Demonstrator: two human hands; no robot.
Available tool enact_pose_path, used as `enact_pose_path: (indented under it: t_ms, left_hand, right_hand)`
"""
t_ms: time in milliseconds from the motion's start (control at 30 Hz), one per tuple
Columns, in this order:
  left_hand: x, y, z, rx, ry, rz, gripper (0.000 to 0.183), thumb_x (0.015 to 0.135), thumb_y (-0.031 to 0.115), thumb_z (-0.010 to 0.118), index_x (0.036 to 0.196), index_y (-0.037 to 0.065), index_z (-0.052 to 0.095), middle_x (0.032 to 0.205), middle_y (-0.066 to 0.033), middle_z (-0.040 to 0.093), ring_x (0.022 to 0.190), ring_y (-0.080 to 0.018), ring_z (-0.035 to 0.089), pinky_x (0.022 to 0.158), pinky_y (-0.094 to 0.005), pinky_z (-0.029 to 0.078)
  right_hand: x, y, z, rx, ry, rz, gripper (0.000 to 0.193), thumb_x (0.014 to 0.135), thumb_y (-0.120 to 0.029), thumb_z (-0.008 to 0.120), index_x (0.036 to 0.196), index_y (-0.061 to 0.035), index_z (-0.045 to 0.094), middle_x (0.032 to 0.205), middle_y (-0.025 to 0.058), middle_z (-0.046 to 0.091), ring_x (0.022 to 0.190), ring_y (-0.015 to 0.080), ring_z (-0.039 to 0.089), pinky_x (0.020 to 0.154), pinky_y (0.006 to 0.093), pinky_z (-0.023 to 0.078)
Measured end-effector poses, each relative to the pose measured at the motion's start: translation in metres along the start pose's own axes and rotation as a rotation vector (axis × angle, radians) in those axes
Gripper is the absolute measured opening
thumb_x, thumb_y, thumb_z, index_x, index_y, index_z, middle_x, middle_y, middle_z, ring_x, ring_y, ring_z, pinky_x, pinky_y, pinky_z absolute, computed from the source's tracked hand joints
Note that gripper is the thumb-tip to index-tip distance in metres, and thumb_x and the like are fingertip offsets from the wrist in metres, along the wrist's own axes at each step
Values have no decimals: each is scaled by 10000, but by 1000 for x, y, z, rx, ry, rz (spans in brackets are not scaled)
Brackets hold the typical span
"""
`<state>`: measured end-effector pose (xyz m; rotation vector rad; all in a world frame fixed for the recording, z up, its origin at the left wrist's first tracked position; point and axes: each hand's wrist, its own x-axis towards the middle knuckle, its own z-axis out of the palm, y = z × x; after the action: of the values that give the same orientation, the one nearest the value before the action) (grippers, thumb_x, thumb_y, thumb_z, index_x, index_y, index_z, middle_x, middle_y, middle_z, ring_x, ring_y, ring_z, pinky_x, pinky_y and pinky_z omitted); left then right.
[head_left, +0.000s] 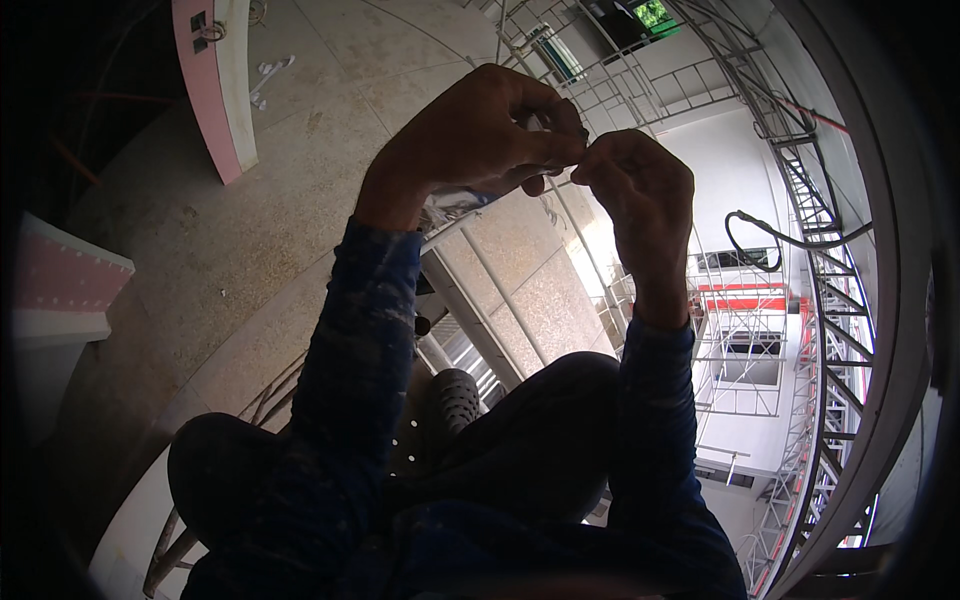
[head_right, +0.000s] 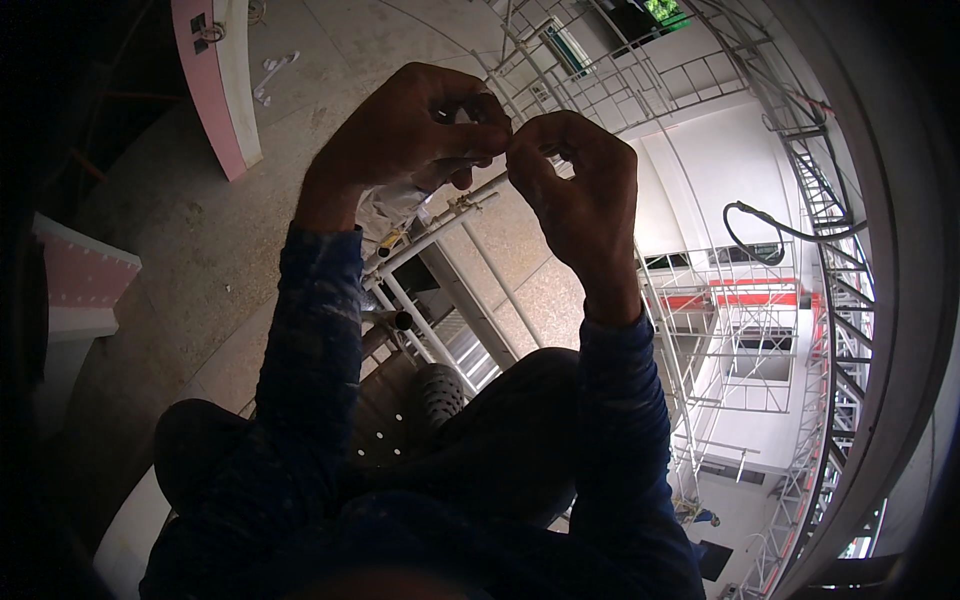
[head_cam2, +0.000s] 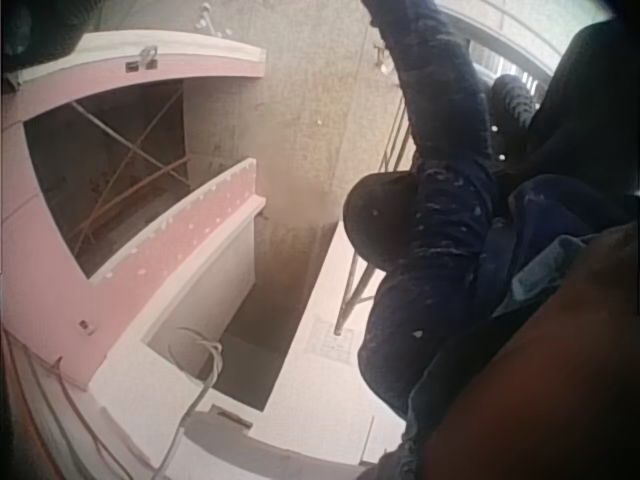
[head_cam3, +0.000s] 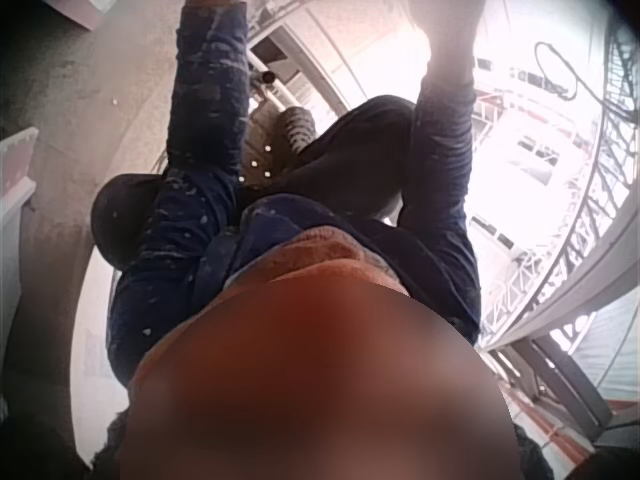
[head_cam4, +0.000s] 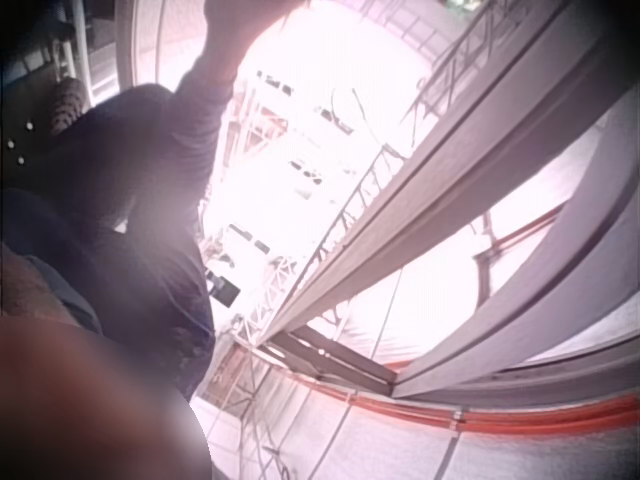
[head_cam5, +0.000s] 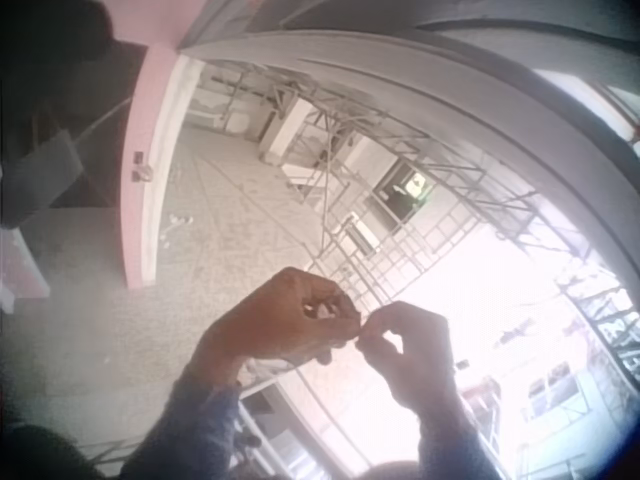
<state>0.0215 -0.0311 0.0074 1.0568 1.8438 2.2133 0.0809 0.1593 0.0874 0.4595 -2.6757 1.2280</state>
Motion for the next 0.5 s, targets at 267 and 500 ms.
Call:
enact_pose_path:
  t_ms: [267,500]
  left_hand:
    - [0,-2,-1,-33,-16,-17,295,921,306,790,1034,37,744,841,-113,754,660,-207,748,599,-344,617]
    - [2,-4,0,-57,-4,-31,295,901,294,808,1041,41,754,831,-94,757,645,-181,730,597,-326,602]
  right_hand:
    - [1,0,-2,6,-53,-17,95,856,-36,705,908,44,709,840,92,725,786,146,677,760,287,545]
    - [1,1,-3,151,-67,15,93,875,-18,653,912,57,694,863,108,709,810,156,684,776,302,557]
